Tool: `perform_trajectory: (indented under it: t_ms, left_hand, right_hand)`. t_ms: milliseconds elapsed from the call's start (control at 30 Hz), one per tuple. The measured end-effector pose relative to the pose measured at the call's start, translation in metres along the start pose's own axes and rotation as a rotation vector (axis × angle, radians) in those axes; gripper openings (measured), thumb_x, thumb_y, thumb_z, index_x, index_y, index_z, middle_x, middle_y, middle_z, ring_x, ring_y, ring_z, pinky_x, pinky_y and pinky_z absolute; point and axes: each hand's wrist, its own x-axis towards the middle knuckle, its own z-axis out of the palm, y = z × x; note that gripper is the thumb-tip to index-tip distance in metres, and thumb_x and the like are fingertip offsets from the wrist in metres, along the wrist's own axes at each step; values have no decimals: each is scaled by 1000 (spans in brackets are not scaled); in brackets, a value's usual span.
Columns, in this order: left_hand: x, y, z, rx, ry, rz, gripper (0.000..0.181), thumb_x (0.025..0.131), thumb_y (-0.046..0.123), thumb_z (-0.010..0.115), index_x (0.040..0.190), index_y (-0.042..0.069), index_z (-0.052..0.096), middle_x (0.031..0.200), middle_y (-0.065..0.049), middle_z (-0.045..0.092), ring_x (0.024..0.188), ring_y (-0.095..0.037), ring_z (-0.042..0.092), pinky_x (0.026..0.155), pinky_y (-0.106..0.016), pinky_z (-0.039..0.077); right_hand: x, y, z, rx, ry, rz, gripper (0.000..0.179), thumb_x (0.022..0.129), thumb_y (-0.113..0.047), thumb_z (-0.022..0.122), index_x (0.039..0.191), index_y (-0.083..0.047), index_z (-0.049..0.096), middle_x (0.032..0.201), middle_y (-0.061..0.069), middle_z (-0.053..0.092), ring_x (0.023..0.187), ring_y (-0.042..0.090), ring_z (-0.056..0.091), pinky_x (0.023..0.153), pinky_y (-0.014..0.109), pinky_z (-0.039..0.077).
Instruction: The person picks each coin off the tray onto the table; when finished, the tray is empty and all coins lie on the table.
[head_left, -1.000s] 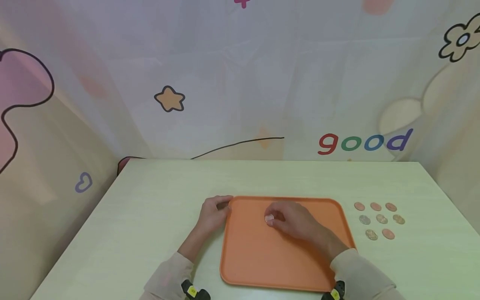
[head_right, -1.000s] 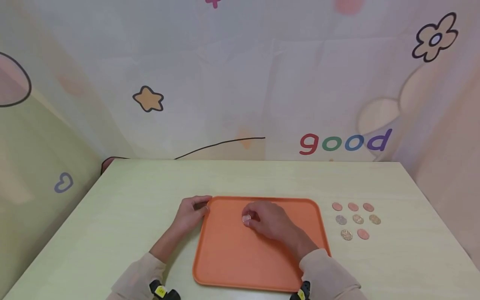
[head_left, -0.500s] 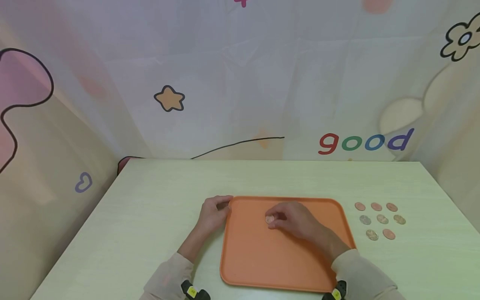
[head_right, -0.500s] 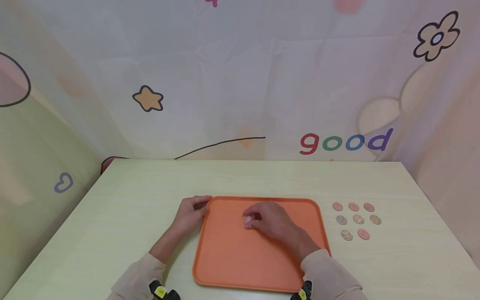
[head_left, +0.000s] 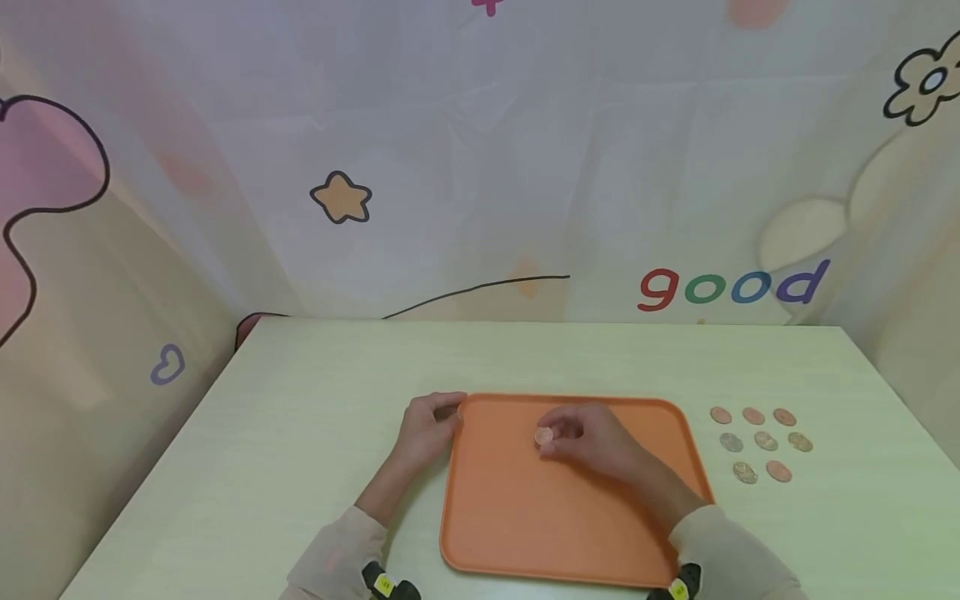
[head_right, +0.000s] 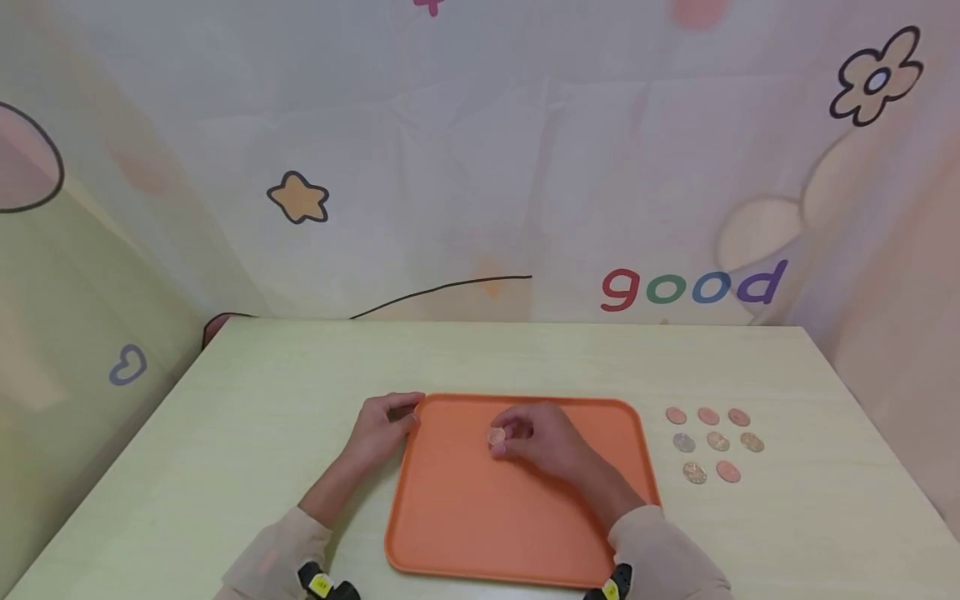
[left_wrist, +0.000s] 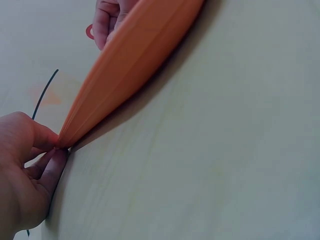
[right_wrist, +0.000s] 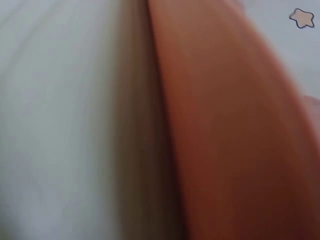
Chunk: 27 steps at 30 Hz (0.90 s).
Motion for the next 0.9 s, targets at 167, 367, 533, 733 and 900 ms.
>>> perform_trajectory:
  t_ms: [167, 367, 533, 733, 900]
  left_hand:
    - [0, 2, -1, -8, -5, -5, 36, 90, -4, 58, 124, -5, 70, 125, -23, 70, 113, -35, 67, 94, -43, 58]
    - [-1, 0, -2, -1, -5, -4, 36, 90, -5, 58, 124, -5, 70, 124, -23, 70, 113, -35, 68, 92, -42, 58]
    - [-1, -2, 0, 5, 0, 13, 35, 90, -6, 59, 123, -6, 70, 123, -24, 71, 112, -36, 68, 94, -44, 58]
    - [0, -2, 0, -8, 3, 28, 36, 88, -6, 59, 122, -6, 70, 122, -25, 71, 111, -36, 68, 93, -44, 58]
    - [0, -2, 0, -12, 0, 20, 35, 89, -6, 59, 123, -6, 70, 123, -24, 71, 112, -36, 68, 93, -44, 58]
  right_hand:
    - [-3, 2, -6, 138, 18, 21, 30, 86, -18, 81, 112, -4, 75, 93, 7, 74, 78, 10, 61, 71, 21, 53]
    - [-7, 3, -11, 184, 22, 46, 33, 88, -19, 79, 116, -3, 74, 95, 5, 72, 82, 11, 62, 74, 21, 54]
    - [-15, 3, -23, 223, 32, 95, 36, 89, -19, 79, 120, -3, 73, 94, 2, 71, 83, 9, 64, 74, 20, 54]
    - [-36, 2, -53, 211, 99, 118, 37, 90, -17, 77, 121, 2, 71, 95, 1, 73, 83, 7, 66, 75, 20, 55]
    - [-62, 18, -83, 123, 170, 116, 40, 90, -15, 77, 123, 6, 69, 95, -22, 72, 84, -5, 68, 76, 15, 56]
